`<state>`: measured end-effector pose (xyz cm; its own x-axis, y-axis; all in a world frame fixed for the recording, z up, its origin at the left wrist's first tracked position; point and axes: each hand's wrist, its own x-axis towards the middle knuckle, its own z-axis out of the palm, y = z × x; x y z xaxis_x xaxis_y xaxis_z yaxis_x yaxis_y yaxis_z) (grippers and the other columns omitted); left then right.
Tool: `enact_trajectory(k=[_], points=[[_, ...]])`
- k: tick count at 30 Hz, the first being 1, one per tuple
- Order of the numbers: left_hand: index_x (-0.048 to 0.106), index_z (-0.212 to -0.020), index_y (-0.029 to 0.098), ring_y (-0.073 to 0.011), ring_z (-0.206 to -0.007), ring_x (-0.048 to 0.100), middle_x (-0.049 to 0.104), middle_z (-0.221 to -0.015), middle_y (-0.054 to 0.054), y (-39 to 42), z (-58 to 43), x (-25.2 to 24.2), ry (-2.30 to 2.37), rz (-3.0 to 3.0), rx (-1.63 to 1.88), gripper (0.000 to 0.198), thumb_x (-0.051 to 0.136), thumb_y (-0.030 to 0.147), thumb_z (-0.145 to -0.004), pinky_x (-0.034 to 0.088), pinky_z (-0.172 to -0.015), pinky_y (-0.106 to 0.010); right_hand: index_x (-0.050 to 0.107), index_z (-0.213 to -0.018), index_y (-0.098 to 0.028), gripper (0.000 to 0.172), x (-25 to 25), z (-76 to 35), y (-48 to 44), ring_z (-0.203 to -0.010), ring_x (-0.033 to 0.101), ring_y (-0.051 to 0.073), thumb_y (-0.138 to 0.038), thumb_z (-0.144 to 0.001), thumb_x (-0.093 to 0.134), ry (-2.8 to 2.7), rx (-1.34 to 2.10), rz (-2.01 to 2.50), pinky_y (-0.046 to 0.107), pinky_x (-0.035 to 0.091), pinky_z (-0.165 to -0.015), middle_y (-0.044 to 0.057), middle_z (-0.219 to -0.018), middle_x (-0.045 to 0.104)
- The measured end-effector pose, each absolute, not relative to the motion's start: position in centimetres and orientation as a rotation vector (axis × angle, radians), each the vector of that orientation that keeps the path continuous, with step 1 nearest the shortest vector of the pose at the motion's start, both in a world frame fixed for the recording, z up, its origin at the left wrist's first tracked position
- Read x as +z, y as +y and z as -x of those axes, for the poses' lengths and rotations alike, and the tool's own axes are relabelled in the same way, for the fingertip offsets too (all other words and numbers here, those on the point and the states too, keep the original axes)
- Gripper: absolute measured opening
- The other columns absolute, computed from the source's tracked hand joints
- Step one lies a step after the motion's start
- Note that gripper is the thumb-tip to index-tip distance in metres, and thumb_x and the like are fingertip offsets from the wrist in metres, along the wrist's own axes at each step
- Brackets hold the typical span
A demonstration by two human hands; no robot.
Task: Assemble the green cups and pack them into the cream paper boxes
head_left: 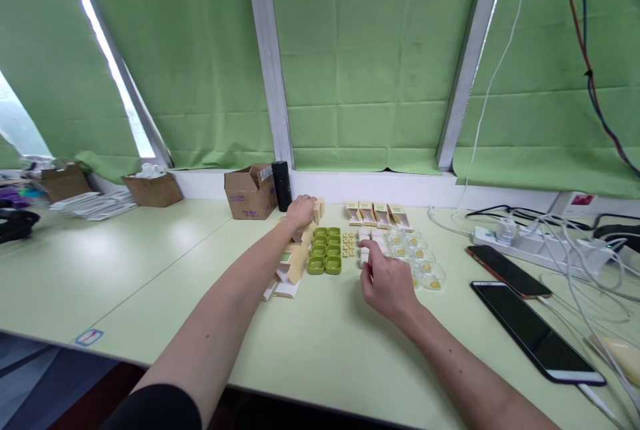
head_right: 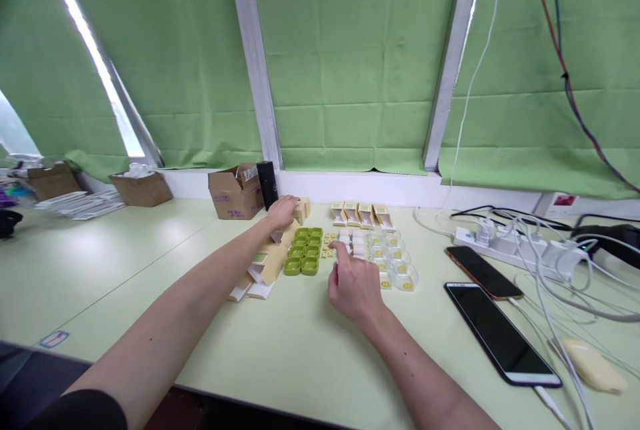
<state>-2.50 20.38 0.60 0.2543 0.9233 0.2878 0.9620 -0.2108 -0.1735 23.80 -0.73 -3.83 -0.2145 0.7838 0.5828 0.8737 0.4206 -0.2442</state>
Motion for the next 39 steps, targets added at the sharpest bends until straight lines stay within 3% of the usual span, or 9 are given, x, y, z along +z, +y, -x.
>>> enact_trajectory(k=[8,22,28,33,39], points=[[0.068,-0.115,0.021,-0.0296,-0.113,0.069,0.072,-0.120,-0.012,18.3,2.9,-0.1,-1.680,2.279,-0.071,0.035,0.066,0.012,-0.082,0.050,-0.101,-0.040,0.053,-0.134,-0.020,0.048,-3.7,-23.5,-1.0,-0.059,0.063,0.020,-0.014,-0.087,0.049,-2.064,-0.156,1.395,0.030,0.023,-0.057,0.000,-0.067,0.070],[0.066,-0.123,0.021,-0.0287,-0.118,0.070,0.071,-0.128,-0.013,18.7,1.9,-0.3,-1.726,2.290,-0.061,0.040,0.062,0.013,-0.084,0.047,-0.106,-0.039,0.053,-0.135,-0.020,0.050,-3.8,-23.4,-1.0,-0.058,0.062,0.020,-0.011,-0.086,0.052,-2.080,-0.137,1.395,0.031,0.023,-0.057,-0.002,-0.067,0.069],[0.053,-0.147,0.023,-0.0290,-0.129,0.066,0.062,-0.148,-0.015,17.4,1.7,0.5,-1.780,2.259,-0.169,0.065,0.062,0.014,-0.084,0.041,-0.116,-0.042,0.054,-0.134,-0.023,0.050,-3.8,-23.5,-1.0,-0.059,0.063,0.020,-0.010,-0.086,0.054,-2.086,-0.110,1.402,0.030,0.021,-0.057,-0.002,-0.069,0.071],[0.060,-0.144,0.021,-0.0316,-0.121,0.069,0.074,-0.133,-0.013,13.5,1.3,1.7,-1.807,2.250,-0.321,0.052,0.056,0.019,-0.092,0.052,-0.102,-0.040,0.062,-0.122,-0.024,0.040,-3.9,-23.4,-1.2,-0.062,0.064,0.019,-0.009,-0.086,0.056,-2.102,-0.098,1.380,0.031,0.021,-0.057,0.000,-0.078,0.076],[0.075,-0.122,0.025,-0.0277,-0.118,0.064,0.080,-0.111,-0.007,6.1,-0.4,1.5,-1.661,2.387,-0.497,0.032,0.056,0.022,-0.096,0.053,-0.099,-0.039,0.068,-0.098,-0.023,0.016,-4.4,-22.8,-1.4,-0.066,0.065,0.018,-0.013,-0.091,0.058,-2.155,-0.073,1.378,0.031,0.022,-0.059,0.002,-0.079,0.078]])
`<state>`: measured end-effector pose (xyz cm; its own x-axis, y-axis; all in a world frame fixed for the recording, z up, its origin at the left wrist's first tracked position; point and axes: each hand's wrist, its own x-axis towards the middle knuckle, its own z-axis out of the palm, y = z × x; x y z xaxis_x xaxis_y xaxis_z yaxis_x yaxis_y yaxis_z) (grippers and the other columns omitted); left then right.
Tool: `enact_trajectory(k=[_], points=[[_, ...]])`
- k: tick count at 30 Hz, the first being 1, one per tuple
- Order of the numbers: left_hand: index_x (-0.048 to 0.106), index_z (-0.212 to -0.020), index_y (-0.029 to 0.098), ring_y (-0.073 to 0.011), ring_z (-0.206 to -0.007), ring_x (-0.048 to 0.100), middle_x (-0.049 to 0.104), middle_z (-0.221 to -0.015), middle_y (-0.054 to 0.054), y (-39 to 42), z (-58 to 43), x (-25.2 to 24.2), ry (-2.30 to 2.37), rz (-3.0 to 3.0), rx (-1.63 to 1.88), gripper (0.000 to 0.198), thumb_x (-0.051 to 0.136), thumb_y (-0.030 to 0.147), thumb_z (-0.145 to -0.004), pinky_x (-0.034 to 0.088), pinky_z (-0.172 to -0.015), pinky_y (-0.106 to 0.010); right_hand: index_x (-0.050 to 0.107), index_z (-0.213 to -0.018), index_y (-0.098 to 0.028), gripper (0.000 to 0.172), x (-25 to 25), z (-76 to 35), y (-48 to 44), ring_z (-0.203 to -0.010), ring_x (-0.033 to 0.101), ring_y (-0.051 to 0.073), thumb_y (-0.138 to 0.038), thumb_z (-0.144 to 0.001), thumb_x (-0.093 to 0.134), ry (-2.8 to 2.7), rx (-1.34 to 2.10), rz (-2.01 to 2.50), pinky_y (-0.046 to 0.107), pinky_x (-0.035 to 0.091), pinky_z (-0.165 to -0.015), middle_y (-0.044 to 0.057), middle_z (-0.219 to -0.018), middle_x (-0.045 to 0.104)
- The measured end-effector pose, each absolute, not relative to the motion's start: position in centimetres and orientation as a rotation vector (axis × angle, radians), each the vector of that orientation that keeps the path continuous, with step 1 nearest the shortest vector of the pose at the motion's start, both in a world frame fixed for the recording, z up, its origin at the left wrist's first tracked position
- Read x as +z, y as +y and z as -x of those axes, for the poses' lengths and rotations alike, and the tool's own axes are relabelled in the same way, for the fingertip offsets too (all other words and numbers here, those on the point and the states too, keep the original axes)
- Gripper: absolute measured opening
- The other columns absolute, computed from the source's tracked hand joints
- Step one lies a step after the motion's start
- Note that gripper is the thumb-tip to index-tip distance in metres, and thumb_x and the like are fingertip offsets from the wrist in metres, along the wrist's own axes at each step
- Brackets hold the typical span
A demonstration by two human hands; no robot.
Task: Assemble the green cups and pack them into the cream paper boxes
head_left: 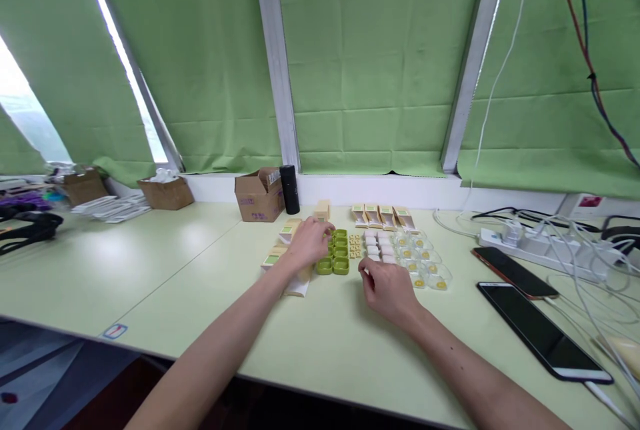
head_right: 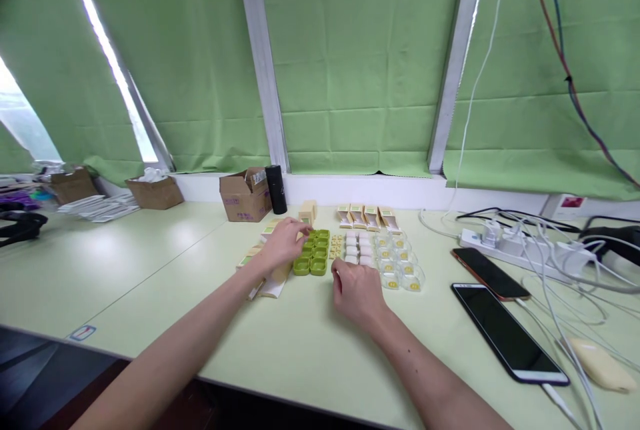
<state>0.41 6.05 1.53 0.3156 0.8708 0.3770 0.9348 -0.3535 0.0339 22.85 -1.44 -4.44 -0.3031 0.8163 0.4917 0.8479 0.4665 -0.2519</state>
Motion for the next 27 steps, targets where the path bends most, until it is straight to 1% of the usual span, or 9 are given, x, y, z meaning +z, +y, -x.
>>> enact_trajectory(k=[3,5,7,8,12,17,23,27], points=[[0.078,-0.108,0.024,-0.0287,-0.110,0.062,0.079,-0.097,-0.007,3.0,-1.3,0.7,-1.563,2.450,-0.584,0.023,0.060,0.024,-0.094,0.052,-0.094,-0.043,0.070,-0.093,-0.022,0.013,-4.7,-22.6,-1.5,-0.068,0.067,0.019,-0.014,-0.092,0.059,-2.191,-0.074,1.382,0.032,0.021,-0.059,0.003,-0.081,0.079],[0.077,-0.096,0.023,-0.0291,-0.106,0.061,0.077,-0.089,-0.008,1.7,-1.6,0.1,-1.499,2.472,-0.573,0.017,0.061,0.024,-0.094,0.050,-0.090,-0.045,0.071,-0.092,-0.022,0.012,-4.8,-22.5,-1.6,-0.068,0.067,0.019,-0.016,-0.093,0.060,-2.211,-0.064,1.395,0.032,0.022,-0.059,0.004,-0.081,0.079],[0.075,-0.083,0.022,-0.0302,-0.102,0.061,0.075,-0.084,-0.009,1.0,-1.8,-0.4,-1.441,2.483,-0.507,0.017,0.062,0.025,-0.093,0.049,-0.088,-0.047,0.071,-0.092,-0.022,0.012,-4.8,-22.4,-1.6,-0.069,0.068,0.019,-0.017,-0.094,0.060,-2.219,-0.052,1.414,0.032,0.022,-0.059,0.004,-0.081,0.079],[0.073,-0.081,0.021,-0.0307,-0.100,0.062,0.075,-0.083,-0.010,0.8,-1.8,-0.6,-1.412,2.484,-0.466,0.018,0.061,0.025,-0.094,0.048,-0.087,-0.048,0.071,-0.092,-0.022,0.012,-4.8,-22.4,-1.6,-0.070,0.068,0.019,-0.017,-0.094,0.060,-2.220,-0.044,1.421,0.032,0.023,-0.059,0.003,-0.082,0.079],[0.072,-0.079,0.020,-0.0303,-0.091,0.064,0.073,-0.079,-0.011,0.6,-2.0,-1.4,-1.402,2.481,-0.344,0.020,0.061,0.025,-0.094,0.047,-0.084,-0.048,0.072,-0.092,-0.023,0.012,-4.8,-22.4,-1.5,-0.075,0.070,0.020,-0.018,-0.092,0.061,-2.217,0.000,1.445,0.032,0.025,-0.060,0.002,-0.084,0.080],[0.074,-0.079,0.018,-0.0307,-0.091,0.066,0.073,-0.078,-0.013,0.8,-2.1,-2.2,-1.430,2.465,-0.308,0.018,0.062,0.023,-0.092,0.046,-0.084,-0.046,0.071,-0.094,-0.023,0.012,-4.7,-22.4,-1.4,-0.077,0.071,0.020,-0.018,-0.093,0.061,-2.191,0.038,1.467,0.032,0.025,-0.060,0.002,-0.086,0.080],[0.073,-0.074,0.018,-0.0290,-0.082,0.064,0.070,-0.076,-0.013,1.5,-2.0,-3.1,-1.413,2.470,-0.327,0.020,0.061,0.016,-0.090,0.043,-0.077,-0.042,0.070,-0.096,-0.024,0.011,-5.0,-22.5,-1.2,-0.078,0.070,0.020,-0.016,-0.091,0.064,-2.140,0.042,1.442,0.031,0.028,-0.061,0.001,-0.087,0.079],[0.072,-0.071,0.018,-0.0281,-0.078,0.062,0.067,-0.072,-0.012,1.5,-2.0,-3.4,-1.391,2.489,-0.400,0.022,0.060,0.011,-0.088,0.041,-0.074,-0.041,0.068,-0.099,-0.024,0.014,-5.1,-22.5,-1.0,-0.083,0.068,0.022,-0.014,-0.089,0.066,-2.105,-0.010,1.395,0.031,0.033,-0.062,0.003,-0.089,0.076]])
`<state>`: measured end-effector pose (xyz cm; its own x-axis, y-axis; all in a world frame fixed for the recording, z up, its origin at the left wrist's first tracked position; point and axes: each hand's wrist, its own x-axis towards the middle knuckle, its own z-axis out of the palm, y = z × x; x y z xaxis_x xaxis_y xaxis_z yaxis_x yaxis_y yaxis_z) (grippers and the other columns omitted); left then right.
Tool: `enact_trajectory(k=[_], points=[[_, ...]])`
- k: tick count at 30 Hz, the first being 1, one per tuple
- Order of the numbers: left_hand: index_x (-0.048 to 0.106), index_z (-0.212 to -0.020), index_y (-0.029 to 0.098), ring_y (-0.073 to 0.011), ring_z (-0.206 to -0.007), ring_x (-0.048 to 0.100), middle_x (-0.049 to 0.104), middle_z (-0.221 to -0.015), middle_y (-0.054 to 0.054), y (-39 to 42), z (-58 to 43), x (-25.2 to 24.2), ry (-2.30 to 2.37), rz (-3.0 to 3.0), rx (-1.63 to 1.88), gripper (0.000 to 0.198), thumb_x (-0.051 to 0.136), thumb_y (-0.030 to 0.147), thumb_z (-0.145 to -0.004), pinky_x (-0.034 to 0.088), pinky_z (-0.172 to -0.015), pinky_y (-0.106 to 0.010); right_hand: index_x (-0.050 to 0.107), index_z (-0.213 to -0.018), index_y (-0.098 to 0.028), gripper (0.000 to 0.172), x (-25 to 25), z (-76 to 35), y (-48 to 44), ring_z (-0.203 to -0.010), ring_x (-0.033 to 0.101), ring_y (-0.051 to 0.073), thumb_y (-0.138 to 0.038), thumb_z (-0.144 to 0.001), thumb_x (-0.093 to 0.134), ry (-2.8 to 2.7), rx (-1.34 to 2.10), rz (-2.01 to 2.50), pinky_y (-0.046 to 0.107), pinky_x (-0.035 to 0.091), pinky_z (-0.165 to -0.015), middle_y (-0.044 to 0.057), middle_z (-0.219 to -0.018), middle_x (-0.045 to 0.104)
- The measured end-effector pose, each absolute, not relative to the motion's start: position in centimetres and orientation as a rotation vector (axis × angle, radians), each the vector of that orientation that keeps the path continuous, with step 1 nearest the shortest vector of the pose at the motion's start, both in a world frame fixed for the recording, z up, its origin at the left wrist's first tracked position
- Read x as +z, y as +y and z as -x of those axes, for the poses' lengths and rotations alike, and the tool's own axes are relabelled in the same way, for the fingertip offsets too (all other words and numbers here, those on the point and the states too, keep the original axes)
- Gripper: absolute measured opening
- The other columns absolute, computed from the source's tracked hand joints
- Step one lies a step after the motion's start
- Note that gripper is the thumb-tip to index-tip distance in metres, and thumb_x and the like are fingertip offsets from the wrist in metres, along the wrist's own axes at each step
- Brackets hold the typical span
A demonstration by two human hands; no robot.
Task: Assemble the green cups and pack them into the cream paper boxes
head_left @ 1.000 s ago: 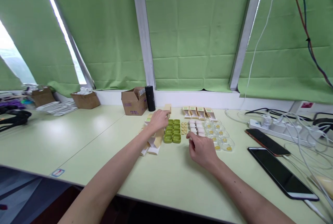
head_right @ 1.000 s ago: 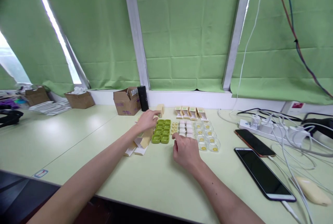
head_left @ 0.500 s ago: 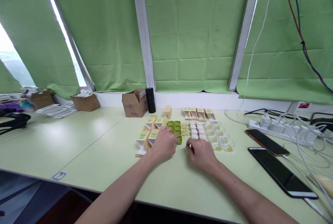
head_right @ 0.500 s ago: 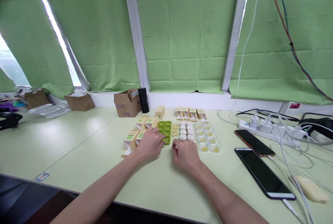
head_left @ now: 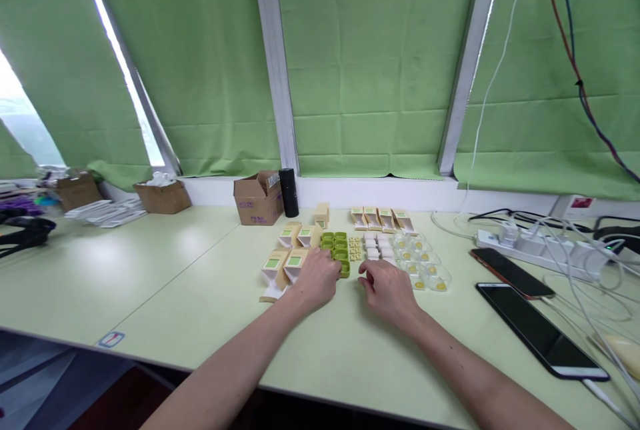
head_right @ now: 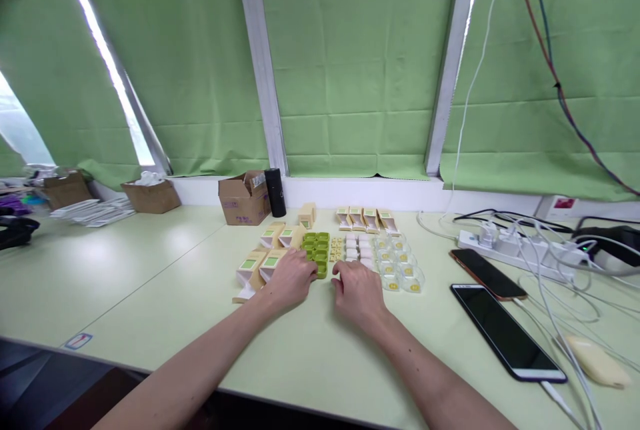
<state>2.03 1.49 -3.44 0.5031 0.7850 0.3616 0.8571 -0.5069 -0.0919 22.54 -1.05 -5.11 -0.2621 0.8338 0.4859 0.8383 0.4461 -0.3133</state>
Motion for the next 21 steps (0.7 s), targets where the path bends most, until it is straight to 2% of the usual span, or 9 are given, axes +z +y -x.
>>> enact_trajectory(k=[5,8,13,18,21], points=[[0.068,-0.067,0.018,-0.0253,-0.069,0.057,0.065,-0.068,-0.011,0.5,-2.6,-3.2,-1.281,2.492,-0.517,0.019,0.064,0.012,-0.084,0.037,-0.067,-0.039,0.065,-0.104,-0.023,0.022,-5.0,-22.8,-0.8,-0.091,0.067,0.026,-0.011,-0.086,0.066,-2.043,-0.049,1.281,0.035,0.044,-0.071,0.005,-0.093,0.074],[0.065,-0.068,0.019,-0.0239,-0.068,0.056,0.062,-0.065,-0.008,-0.1,-3.0,-3.1,-1.163,2.501,-0.629,0.018,0.064,0.009,-0.083,0.036,-0.067,-0.038,0.062,-0.115,-0.021,0.036,-4.9,-23.0,-0.7,-0.100,0.067,0.029,-0.010,-0.082,0.068,-2.019,-0.059,1.202,0.042,0.052,-0.083,0.009,-0.108,0.074],[0.060,-0.069,0.020,-0.0232,-0.069,0.055,0.060,-0.061,-0.005,-0.1,-3.3,-3.4,-0.949,2.468,-0.736,0.021,0.061,0.006,-0.085,0.036,-0.066,-0.037,0.054,-0.132,-0.021,0.057,-5.3,-23.1,-0.4,-0.118,0.066,0.034,-0.011,-0.078,0.068,-1.977,0.007,1.100,0.050,0.055,-0.097,0.014,-0.129,0.070],[0.063,-0.077,0.020,-0.0232,-0.070,0.055,0.060,-0.062,-0.004,-0.1,-3.3,-3.4,-0.795,2.414,-0.837,0.018,0.058,0.008,-0.089,0.035,-0.065,-0.037,0.053,-0.132,-0.024,0.054,-5.7,-23.2,0.0,-0.113,0.069,0.032,-0.012,-0.080,0.064,-1.934,0.127,1.005,0.052,0.057,-0.096,0.012,-0.123,0.072],[0.068,-0.097,0.019,-0.0255,-0.077,0.058,0.067,-0.073,-0.006,-0.3,-3.1,-2.8,-0.743,2.379,-0.974,0.013,0.059,0.010,-0.091,0.040,-0.069,-0.039,0.053,-0.131,-0.025,0.049,-5.6,-23.2,0.2,-0.112,0.070,0.030,-0.015,-0.084,0.062,-1.865,0.204,0.930,0.049,0.059,-0.093,0.011,-0.124,0.072]])
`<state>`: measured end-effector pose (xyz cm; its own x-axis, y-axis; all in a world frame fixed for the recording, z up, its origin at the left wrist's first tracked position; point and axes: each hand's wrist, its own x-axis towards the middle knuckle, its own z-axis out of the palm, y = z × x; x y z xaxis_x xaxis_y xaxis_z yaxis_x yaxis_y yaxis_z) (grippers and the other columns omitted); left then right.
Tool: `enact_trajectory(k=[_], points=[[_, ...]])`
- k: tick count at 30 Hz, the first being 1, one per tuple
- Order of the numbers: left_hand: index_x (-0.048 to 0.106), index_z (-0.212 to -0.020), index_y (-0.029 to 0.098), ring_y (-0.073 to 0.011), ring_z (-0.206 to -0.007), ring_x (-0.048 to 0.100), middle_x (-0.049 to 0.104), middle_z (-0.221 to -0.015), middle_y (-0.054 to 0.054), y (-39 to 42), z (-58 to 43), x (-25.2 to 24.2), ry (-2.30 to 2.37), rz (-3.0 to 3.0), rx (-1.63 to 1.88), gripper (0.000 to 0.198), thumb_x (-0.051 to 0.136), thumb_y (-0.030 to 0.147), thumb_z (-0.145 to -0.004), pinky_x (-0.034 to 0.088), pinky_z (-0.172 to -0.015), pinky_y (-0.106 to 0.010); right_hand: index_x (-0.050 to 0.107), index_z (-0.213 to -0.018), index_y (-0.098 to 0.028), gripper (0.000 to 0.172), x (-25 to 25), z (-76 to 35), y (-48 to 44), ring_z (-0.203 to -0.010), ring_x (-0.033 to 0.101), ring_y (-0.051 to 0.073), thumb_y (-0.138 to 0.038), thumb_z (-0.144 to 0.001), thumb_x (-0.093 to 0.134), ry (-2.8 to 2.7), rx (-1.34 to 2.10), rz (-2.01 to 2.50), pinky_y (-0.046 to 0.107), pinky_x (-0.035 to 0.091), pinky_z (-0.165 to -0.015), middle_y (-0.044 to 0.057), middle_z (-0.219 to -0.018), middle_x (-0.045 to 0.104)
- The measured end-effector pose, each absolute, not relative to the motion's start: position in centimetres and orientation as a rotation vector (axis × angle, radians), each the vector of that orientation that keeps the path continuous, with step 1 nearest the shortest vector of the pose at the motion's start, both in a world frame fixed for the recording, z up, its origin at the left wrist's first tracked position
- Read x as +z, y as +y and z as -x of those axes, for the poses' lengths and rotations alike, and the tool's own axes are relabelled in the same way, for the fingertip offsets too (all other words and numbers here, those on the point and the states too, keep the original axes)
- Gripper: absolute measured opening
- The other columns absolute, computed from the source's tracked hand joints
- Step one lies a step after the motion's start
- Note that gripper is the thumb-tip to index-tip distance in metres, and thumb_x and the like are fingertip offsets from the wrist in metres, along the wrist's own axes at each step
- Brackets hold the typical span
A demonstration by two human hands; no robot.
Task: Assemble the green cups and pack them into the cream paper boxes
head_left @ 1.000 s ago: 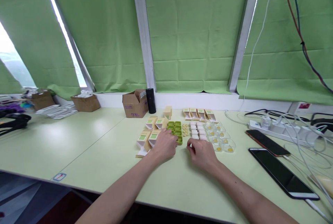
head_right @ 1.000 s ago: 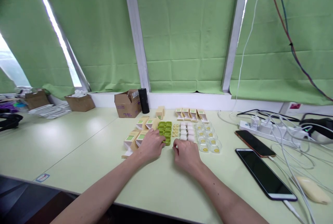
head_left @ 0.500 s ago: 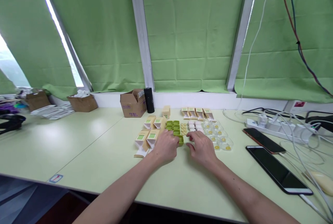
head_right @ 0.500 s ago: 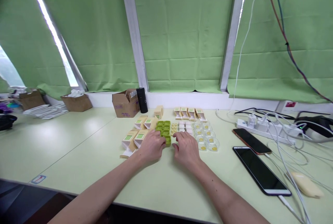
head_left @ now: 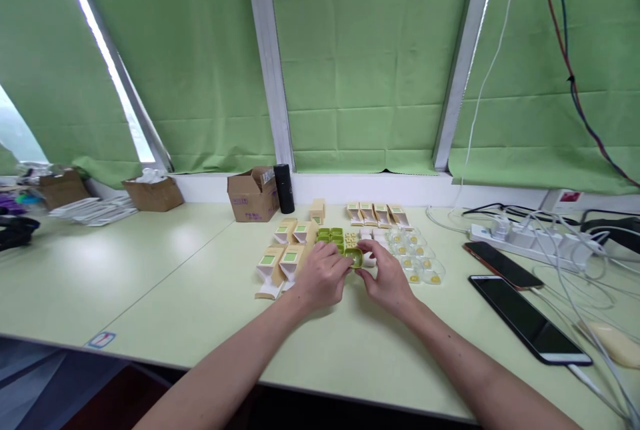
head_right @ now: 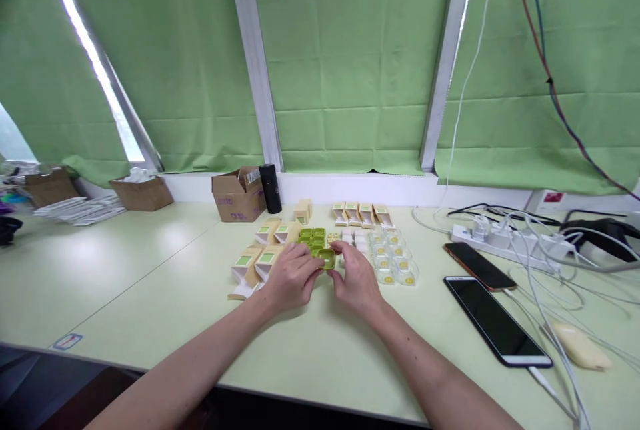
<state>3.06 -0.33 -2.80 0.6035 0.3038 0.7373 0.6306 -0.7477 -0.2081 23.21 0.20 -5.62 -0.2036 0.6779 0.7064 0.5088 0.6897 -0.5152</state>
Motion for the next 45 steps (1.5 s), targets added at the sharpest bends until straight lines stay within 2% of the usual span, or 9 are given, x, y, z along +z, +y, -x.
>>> enact_trajectory(k=[4,8,14,19,25,34,38,43,45], points=[[0.064,-0.124,0.018,-0.0313,-0.100,0.061,0.073,-0.103,-0.012,-0.3,-2.4,-2.0,-0.759,2.365,-1.194,0.036,0.065,0.014,-0.088,0.049,-0.086,-0.049,0.053,-0.131,-0.027,0.048,-5.3,-23.2,0.1,-0.110,0.071,0.029,-0.018,-0.085,0.064,-1.762,0.292,0.872,0.045,0.060,-0.088,0.010,-0.123,0.072],[0.063,-0.130,0.020,-0.0324,-0.114,0.059,0.072,-0.123,-0.013,0.1,-2.1,-1.9,-0.750,2.411,-1.259,0.043,0.065,0.011,-0.088,0.052,-0.096,-0.053,0.051,-0.132,-0.027,0.049,-5.0,-23.1,-0.1,-0.111,0.071,0.027,-0.019,-0.086,0.066,-1.705,0.333,0.816,0.042,0.059,-0.085,0.009,-0.123,0.073],[0.063,-0.136,0.024,-0.0277,-0.107,0.063,0.078,-0.116,-0.009,0.8,-2.0,-2.4,-0.744,2.438,-1.348,0.041,0.063,0.012,-0.097,0.056,-0.093,-0.049,0.049,-0.133,-0.027,0.044,-4.8,-23.0,-0.5,-0.096,0.072,0.024,-0.026,-0.092,0.064,-1.701,0.419,0.819,0.039,0.059,-0.079,0.010,-0.123,0.075],[0.063,-0.141,0.026,-0.0264,-0.102,0.064,0.080,-0.110,-0.009,1.3,-1.8,-2.7,-0.803,2.464,-1.395,0.041,0.063,0.021,-0.100,0.056,-0.090,-0.047,0.047,-0.136,-0.026,0.042,-4.8,-22.8,-0.8,-0.101,0.073,0.025,-0.033,-0.098,0.060,-1.703,0.502,0.822,0.039,0.058,-0.081,0.012,-0.124,0.075],[0.072,-0.129,0.021,-0.0260,-0.098,0.062,0.078,-0.100,-0.010,1.2,-2.3,-2.9,-0.913,2.526,-1.553,0.032,0.070,0.028,-0.098,0.057,-0.085,-0.043,0.046,-0.142,-0.026,0.039,-4.7,-22.8,-0.7,-0.080,0.072,0.021,-0.041,-0.106,0.048,-1.696,0.598,0.882,0.034,0.057,-0.076,0.006,-0.100,0.077],[0.079,-0.116,0.020,-0.0210,-0.087,0.071,0.070,-0.096,-0.008,1.2,-2.7,-3.0,-1.336,2.610,-1.846,0.026,0.073,0.031,-0.094,0.060,-0.080,-0.036,0.055,-0.139,-0.027,0.049,-4.4,-22.8,-0.8,-0.081,0.071,0.020,-0.029,-0.091,0.064,-1.725,0.552,0.837,0.032,0.056,-0.070,0.004,-0.097,0.076],[0.081,-0.112,0.019,-0.0213,-0.087,0.072,0.072,-0.095,-0.008,1.2,-2.8,-2.9,-1.461,2.609,-1.810,0.027,0.073,0.038,-0.094,0.059,-0.079,-0.035,0.056,-0.136,-0.026,0.048,-4.7,-22.7,-0.4,-0.077,0.070,0.020,-0.026,-0.088,0.065,-1.706,0.543,0.883,0.032,0.055,-0.068,0.002,-0.091,0.076],[0.081,-0.110,0.020,-0.0210,-0.085,0.071,0.073,-0.094,-0.008,1.2,-2.8,-3.0,-1.497,2.615,-1.751,0.028,0.072,0.041,-0.094,0.058,-0.075,-0.034,0.058,-0.130,-0.026,0.041,-5.0,-22.7,-0.1,-0.068,0.067,0.019,-0.031,-0.091,0.064,-1.696,0.517,0.950,0.032,0.053,-0.065,0.000,-0.081,0.074],[0.081,-0.103,0.020,-0.0202,-0.084,0.070,0.072,-0.092,-0.007,1.2,-2.7,-3.0,-1.459,2.639,-1.716,0.026,0.066,0.041,-0.098,0.057,-0.075,-0.034,0.057,-0.131,-0.026,0.041,-5.0,-22.8,-0.1,-0.070,0.068,0.019,-0.032,-0.091,0.064,-1.701,0.527,0.948,0.031,0.053,-0.064,0.001,-0.083,0.074]])
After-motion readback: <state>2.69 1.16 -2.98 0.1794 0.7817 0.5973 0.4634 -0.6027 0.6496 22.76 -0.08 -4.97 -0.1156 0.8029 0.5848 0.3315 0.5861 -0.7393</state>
